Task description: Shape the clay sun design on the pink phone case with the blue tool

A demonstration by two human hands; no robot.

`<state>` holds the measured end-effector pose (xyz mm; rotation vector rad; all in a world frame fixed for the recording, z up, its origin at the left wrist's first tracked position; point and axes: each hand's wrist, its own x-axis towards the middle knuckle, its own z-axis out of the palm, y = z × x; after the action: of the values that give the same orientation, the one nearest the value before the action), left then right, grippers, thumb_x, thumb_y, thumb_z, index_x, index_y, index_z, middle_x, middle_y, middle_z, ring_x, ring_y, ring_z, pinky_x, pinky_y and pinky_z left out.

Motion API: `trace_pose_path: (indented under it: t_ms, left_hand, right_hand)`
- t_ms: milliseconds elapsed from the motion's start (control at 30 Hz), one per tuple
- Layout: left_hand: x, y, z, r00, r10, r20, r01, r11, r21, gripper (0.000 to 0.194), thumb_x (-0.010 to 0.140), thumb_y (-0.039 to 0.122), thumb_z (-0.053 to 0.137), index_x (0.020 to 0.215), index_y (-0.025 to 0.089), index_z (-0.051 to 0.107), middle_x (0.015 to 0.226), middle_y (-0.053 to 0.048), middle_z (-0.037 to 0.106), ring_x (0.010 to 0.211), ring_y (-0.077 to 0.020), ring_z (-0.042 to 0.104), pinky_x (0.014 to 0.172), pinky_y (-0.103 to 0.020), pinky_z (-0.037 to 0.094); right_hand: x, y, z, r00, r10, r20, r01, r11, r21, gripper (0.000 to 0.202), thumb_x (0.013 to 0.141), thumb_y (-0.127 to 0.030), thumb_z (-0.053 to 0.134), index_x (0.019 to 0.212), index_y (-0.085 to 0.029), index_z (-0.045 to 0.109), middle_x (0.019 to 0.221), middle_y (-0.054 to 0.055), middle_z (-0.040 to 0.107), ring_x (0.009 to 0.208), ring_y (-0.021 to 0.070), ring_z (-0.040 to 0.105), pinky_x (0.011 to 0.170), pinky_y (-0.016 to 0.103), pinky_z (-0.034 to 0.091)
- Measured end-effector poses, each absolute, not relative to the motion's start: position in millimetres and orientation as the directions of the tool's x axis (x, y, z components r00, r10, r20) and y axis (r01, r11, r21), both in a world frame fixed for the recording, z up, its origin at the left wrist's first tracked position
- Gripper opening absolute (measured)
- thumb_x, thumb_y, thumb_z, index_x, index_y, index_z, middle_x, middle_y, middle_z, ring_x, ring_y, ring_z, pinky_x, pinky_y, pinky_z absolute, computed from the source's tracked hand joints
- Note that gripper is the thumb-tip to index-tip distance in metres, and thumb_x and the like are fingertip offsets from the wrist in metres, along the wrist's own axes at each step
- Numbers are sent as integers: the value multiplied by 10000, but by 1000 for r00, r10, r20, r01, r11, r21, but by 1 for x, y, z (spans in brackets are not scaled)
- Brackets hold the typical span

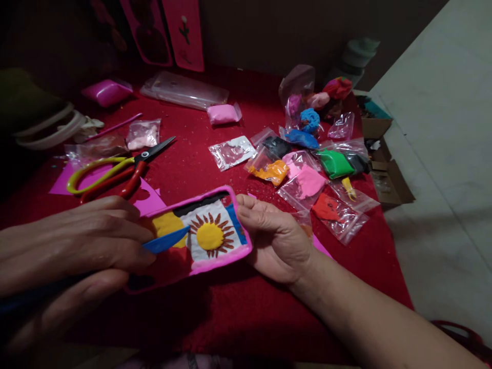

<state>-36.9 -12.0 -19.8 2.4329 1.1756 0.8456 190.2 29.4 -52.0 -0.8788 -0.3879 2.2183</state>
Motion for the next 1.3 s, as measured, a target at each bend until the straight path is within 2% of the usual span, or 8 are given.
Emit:
trace_pose_path:
  t_ms: [200, 533, 733, 933, 1033, 1167, 1300]
  left_hand:
    - [-42, -17, -21, 482, 800, 359, 618, -600, 509, 202, 993, 370, 433, 985, 334, 632, 874, 49, 729, 878, -172, 672, 934, -334, 486]
    - [-38, -13, -20, 501, 781, 373, 616, -624, 481, 206, 999, 362, 417, 991, 329, 620, 864, 45, 726, 872, -174, 668, 917, -332, 482]
    - [-39, -12, -19, 516, 768, 380, 597, -640, 484, 218, 1011, 356, 399, 994, 310, 612, 878, 41, 715, 883, -148, 660, 960, -300, 452]
    - [-42, -11, -20, 514, 778, 359, 610, -627, 484, 202, 991, 337, 427, 998, 325, 629, 867, 33, 732, 852, -190, 679, 900, -356, 500]
    - [-42, -14, -20, 467, 812, 351, 622, -583, 522, 194, 984, 371, 448, 977, 336, 639, 867, 37, 730, 864, -187, 675, 924, -358, 498]
    - [-42, -12, -19, 508, 783, 358, 617, -621, 483, 196, 996, 351, 430, 996, 325, 624, 886, 43, 723, 888, -163, 667, 1011, -326, 441]
    - [-42, -9, -18, 531, 759, 377, 599, -651, 466, 199, 1001, 336, 415, 1013, 322, 614, 884, 47, 723, 880, -155, 665, 995, -309, 443]
  right_hand:
    - [191, 30, -53, -523, 716, -463, -503, -698, -510, 154, 624, -236, 783, 749, -242, 693, 792, 12, 696, 853, 209, 645, 1028, 415, 446]
    - [191, 29, -53, -511, 713, -480, -510, -701, -499, 188, 623, -226, 786, 784, -250, 692, 814, -2, 718, 859, 204, 655, 1009, 405, 463]
    - [191, 29, -53, -528, 711, -465, -507, -703, -499, 181, 624, -225, 780, 787, -229, 702, 821, 13, 700, 863, 200, 650, 1025, 398, 451]
    - [191, 29, -54, -521, 718, -461, -502, -695, -515, 161, 636, -234, 764, 781, -240, 694, 809, 19, 691, 920, 224, 653, 1032, 420, 444]
    - [191, 30, -54, -522, 715, -464, -506, -698, -506, 187, 625, -229, 778, 789, -232, 688, 805, 12, 692, 907, 211, 656, 1022, 402, 452]
    - [191, 30, -54, -527, 706, -473, -506, -708, -493, 219, 613, -231, 799, 800, -232, 685, 800, -12, 697, 873, 184, 659, 997, 373, 468]
    - [192, 30, -53, -528, 699, -481, -523, -715, -465, 201, 607, -216, 797, 780, -226, 695, 772, -20, 691, 798, 161, 642, 1003, 356, 462]
